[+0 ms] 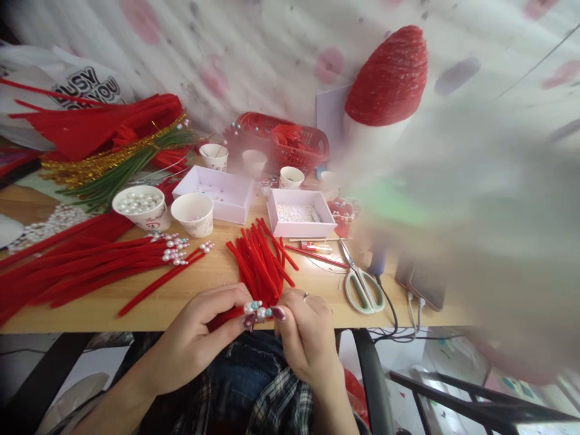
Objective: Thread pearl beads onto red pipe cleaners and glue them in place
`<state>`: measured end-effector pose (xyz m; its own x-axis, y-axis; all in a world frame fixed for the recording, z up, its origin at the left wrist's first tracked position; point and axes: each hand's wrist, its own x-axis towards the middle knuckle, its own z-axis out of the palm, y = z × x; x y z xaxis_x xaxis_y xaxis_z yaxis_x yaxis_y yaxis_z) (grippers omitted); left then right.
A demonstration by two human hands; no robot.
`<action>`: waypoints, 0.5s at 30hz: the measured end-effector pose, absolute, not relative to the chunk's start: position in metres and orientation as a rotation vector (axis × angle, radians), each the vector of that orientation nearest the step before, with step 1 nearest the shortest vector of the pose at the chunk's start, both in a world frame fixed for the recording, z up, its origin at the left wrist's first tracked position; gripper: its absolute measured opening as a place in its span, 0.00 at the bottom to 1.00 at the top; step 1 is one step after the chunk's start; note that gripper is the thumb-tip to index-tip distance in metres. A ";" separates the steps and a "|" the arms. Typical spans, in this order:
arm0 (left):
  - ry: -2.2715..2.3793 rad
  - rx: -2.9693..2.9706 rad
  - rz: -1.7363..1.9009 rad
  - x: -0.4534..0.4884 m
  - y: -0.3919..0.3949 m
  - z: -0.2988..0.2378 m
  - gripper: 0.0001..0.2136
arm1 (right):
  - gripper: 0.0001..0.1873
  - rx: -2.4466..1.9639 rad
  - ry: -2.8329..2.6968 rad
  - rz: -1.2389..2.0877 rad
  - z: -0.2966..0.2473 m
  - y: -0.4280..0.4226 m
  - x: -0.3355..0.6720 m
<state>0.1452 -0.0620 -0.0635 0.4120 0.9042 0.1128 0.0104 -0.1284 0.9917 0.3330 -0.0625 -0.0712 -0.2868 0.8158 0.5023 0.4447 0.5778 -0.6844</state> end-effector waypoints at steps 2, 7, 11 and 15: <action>0.828 1.384 0.982 0.145 -0.060 -0.067 0.09 | 0.22 -0.952 -1.738 0.587 -0.071 -0.062 0.330; 0.760 1.202 1.103 0.143 -0.057 -0.075 0.15 | 0.08 -1.005 -1.455 0.463 -0.069 -0.058 0.325; 0.746 1.172 1.178 0.143 -0.059 -0.078 0.16 | 0.06 -1.024 -1.334 0.446 -0.069 -0.056 0.325; 0.672 1.153 1.227 0.144 -0.062 -0.079 0.13 | 0.10 -1.048 -1.324 0.412 -0.070 -0.059 0.326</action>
